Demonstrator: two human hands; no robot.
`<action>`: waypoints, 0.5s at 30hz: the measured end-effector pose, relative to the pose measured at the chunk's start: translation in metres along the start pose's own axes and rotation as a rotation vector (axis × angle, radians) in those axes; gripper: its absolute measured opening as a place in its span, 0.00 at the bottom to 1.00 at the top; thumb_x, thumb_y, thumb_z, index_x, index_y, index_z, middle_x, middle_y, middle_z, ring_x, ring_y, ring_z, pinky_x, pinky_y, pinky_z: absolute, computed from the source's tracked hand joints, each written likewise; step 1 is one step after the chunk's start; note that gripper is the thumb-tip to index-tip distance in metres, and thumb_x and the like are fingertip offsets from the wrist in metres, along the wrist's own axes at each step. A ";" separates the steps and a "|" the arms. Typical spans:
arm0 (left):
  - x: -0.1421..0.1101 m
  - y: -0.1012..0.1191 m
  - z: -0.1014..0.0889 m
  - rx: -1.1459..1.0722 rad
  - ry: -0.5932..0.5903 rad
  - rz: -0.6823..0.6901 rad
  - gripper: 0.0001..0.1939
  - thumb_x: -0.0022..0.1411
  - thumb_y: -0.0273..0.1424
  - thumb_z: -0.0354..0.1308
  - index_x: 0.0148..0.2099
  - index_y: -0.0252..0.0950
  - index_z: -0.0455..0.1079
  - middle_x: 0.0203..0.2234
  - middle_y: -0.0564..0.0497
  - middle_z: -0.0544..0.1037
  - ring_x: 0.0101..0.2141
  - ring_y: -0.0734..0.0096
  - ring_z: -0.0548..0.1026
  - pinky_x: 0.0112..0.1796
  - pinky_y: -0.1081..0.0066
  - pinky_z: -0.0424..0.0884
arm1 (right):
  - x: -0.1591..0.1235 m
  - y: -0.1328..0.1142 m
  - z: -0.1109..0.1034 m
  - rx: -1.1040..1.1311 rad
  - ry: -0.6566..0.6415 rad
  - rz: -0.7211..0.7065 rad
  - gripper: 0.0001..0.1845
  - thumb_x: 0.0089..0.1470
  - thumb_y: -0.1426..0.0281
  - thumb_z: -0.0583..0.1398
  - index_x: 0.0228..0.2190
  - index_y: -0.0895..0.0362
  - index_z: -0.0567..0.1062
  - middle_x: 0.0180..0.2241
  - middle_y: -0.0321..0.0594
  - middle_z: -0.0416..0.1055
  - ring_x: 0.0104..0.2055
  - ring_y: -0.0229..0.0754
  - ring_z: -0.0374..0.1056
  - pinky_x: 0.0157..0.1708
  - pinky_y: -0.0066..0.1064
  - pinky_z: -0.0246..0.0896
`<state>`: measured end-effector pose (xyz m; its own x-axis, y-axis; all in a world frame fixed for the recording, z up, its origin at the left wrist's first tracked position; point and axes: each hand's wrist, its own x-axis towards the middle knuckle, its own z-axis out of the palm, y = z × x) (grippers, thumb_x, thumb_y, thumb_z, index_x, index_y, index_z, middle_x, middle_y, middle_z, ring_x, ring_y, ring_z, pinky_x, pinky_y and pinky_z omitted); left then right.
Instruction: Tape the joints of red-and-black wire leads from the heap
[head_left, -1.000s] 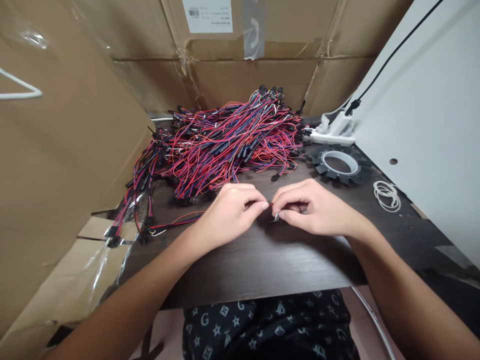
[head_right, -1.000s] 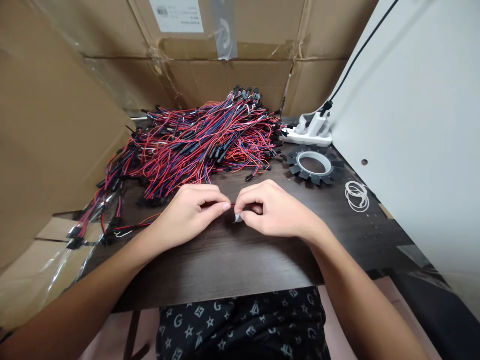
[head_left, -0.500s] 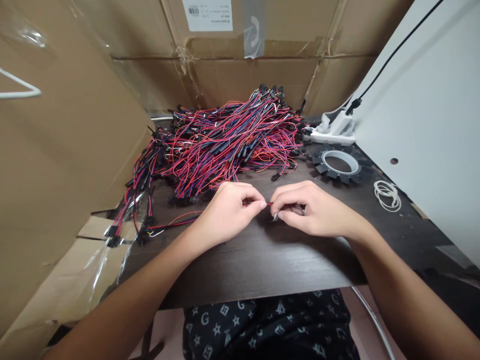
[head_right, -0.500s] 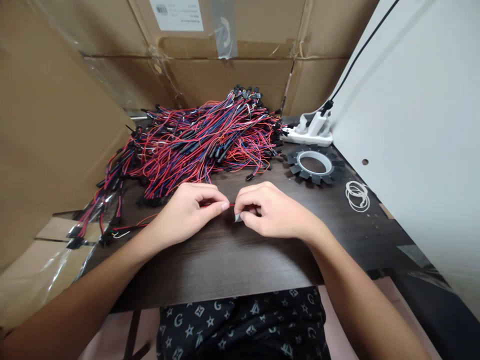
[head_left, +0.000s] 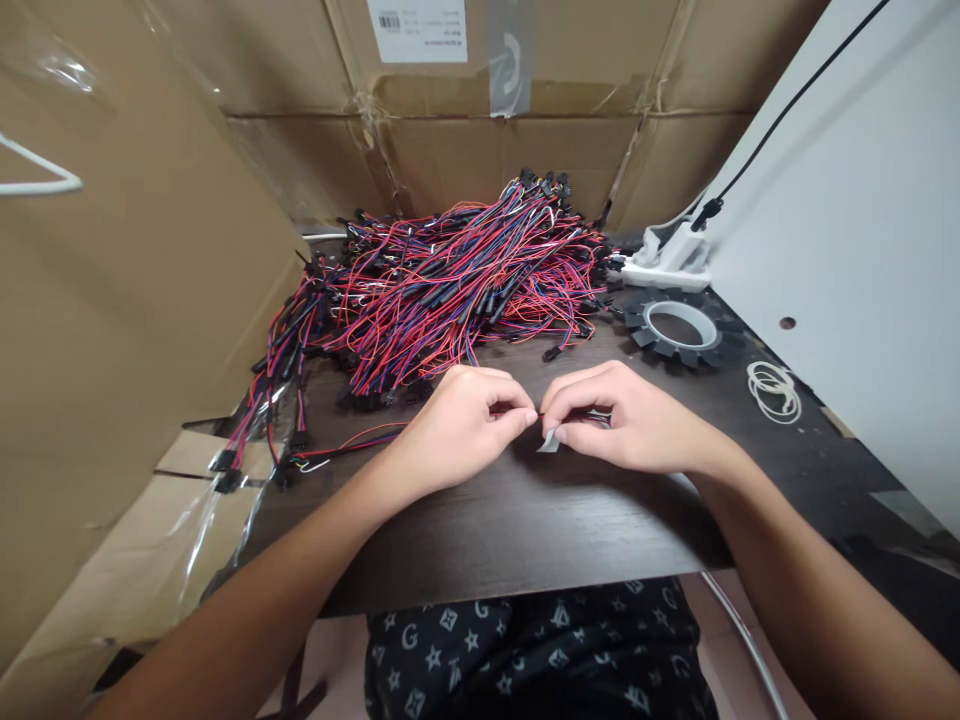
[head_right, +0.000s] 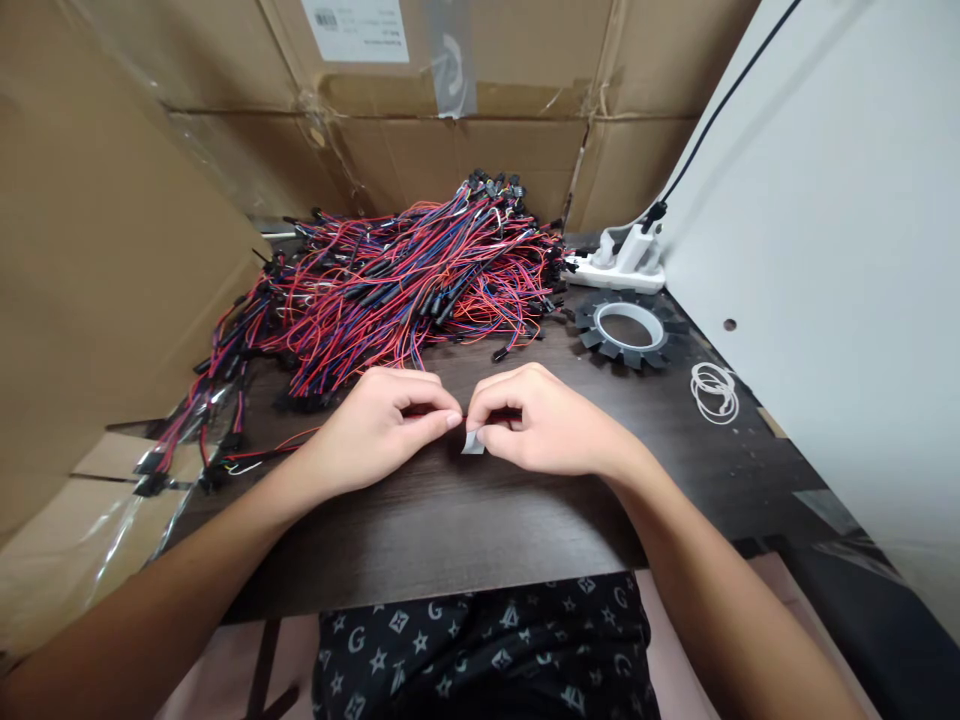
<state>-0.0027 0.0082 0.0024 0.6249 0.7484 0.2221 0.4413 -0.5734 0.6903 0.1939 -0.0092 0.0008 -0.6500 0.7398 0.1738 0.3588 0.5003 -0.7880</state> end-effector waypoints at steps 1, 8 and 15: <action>0.000 0.000 0.000 0.001 -0.003 0.004 0.07 0.55 0.21 0.58 0.27 0.32 0.75 0.19 0.54 0.73 0.22 0.78 0.69 0.27 0.77 0.61 | 0.000 0.000 0.000 0.002 -0.002 0.004 0.09 0.47 0.82 0.56 0.26 0.61 0.75 0.30 0.39 0.74 0.31 0.37 0.67 0.34 0.28 0.61; 0.000 0.000 0.000 0.029 -0.031 0.006 0.08 0.56 0.22 0.57 0.27 0.32 0.75 0.19 0.54 0.73 0.23 0.77 0.69 0.28 0.76 0.61 | -0.001 0.000 0.000 -0.006 -0.012 -0.002 0.09 0.46 0.82 0.56 0.26 0.61 0.75 0.29 0.39 0.74 0.30 0.37 0.67 0.33 0.27 0.61; 0.000 0.000 -0.001 0.021 -0.037 0.015 0.08 0.56 0.22 0.57 0.26 0.33 0.75 0.19 0.54 0.74 0.23 0.77 0.70 0.28 0.76 0.62 | -0.001 0.000 -0.001 -0.008 -0.032 -0.010 0.08 0.49 0.81 0.56 0.28 0.60 0.74 0.31 0.39 0.74 0.32 0.37 0.68 0.36 0.29 0.62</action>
<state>-0.0033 0.0082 0.0029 0.6545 0.7272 0.2068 0.4448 -0.5915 0.6726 0.1947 -0.0097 0.0014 -0.6742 0.7205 0.1624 0.3578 0.5110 -0.7816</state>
